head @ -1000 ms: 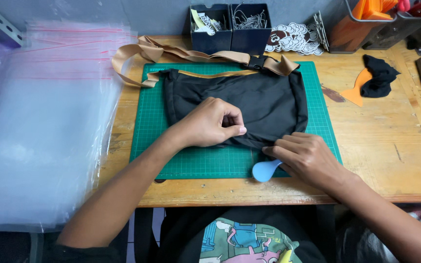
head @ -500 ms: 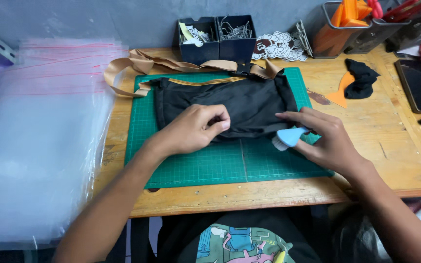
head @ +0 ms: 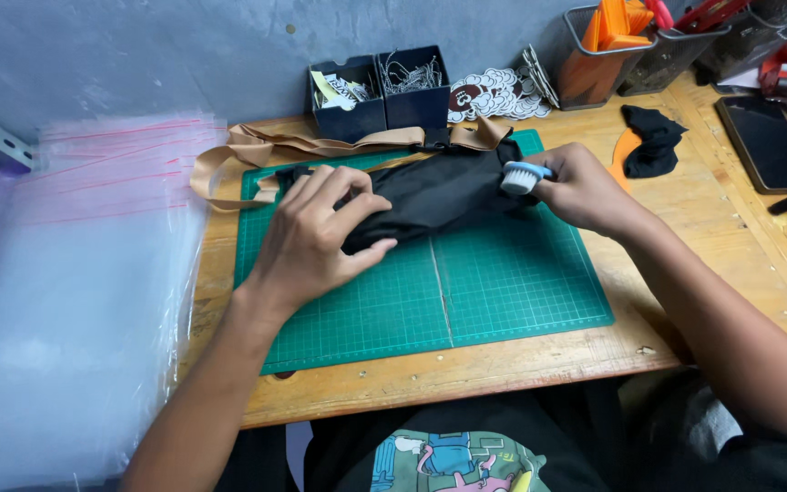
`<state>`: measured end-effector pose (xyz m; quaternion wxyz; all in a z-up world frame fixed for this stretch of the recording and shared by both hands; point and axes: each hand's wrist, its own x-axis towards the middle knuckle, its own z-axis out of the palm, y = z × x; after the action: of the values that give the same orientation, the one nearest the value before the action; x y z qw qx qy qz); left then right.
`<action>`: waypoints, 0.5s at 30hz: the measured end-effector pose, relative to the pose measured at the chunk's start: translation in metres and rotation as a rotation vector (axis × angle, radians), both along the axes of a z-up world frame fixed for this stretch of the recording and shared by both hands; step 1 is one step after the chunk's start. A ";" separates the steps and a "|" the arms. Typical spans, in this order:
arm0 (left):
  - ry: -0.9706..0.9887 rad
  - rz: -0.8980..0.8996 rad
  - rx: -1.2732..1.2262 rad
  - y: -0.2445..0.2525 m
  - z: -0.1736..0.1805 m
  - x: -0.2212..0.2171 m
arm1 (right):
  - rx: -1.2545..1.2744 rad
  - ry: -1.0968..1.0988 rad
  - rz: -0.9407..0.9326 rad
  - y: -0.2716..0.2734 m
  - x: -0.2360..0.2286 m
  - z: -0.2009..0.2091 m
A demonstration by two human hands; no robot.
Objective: The person rubs the surface of a black shoulder bag with a blue tool, adjusts the tan strap, and attaches a bear-shaped decorative charm to the zipper pull.
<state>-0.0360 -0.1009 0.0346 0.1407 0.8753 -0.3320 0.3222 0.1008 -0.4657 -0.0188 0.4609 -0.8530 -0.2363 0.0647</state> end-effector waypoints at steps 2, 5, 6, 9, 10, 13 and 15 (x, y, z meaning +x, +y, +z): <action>-0.028 -0.007 -0.019 0.002 -0.009 0.005 | 0.016 0.030 0.010 -0.001 0.003 -0.009; -0.051 -0.037 -0.059 0.007 -0.015 0.010 | 0.043 0.077 0.022 -0.014 0.018 -0.032; -0.041 -0.057 -0.077 0.009 -0.015 0.010 | 0.056 0.100 0.028 -0.019 0.026 -0.041; 0.096 -0.118 -0.231 0.014 -0.011 0.013 | 0.084 0.115 0.040 -0.014 0.025 -0.034; 0.091 -0.113 -0.229 0.014 -0.007 0.012 | 0.086 0.111 0.047 -0.016 0.028 -0.034; 0.278 -0.118 -0.325 0.016 0.004 0.007 | 0.105 0.121 0.085 -0.016 0.025 -0.028; 0.452 -0.110 -0.335 0.016 0.012 0.002 | 0.180 0.128 0.062 -0.013 0.014 -0.011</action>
<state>-0.0343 -0.0851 0.0470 0.3710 0.8701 -0.2814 0.1613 0.1147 -0.4785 -0.0301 0.5475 -0.7945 -0.2376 0.1121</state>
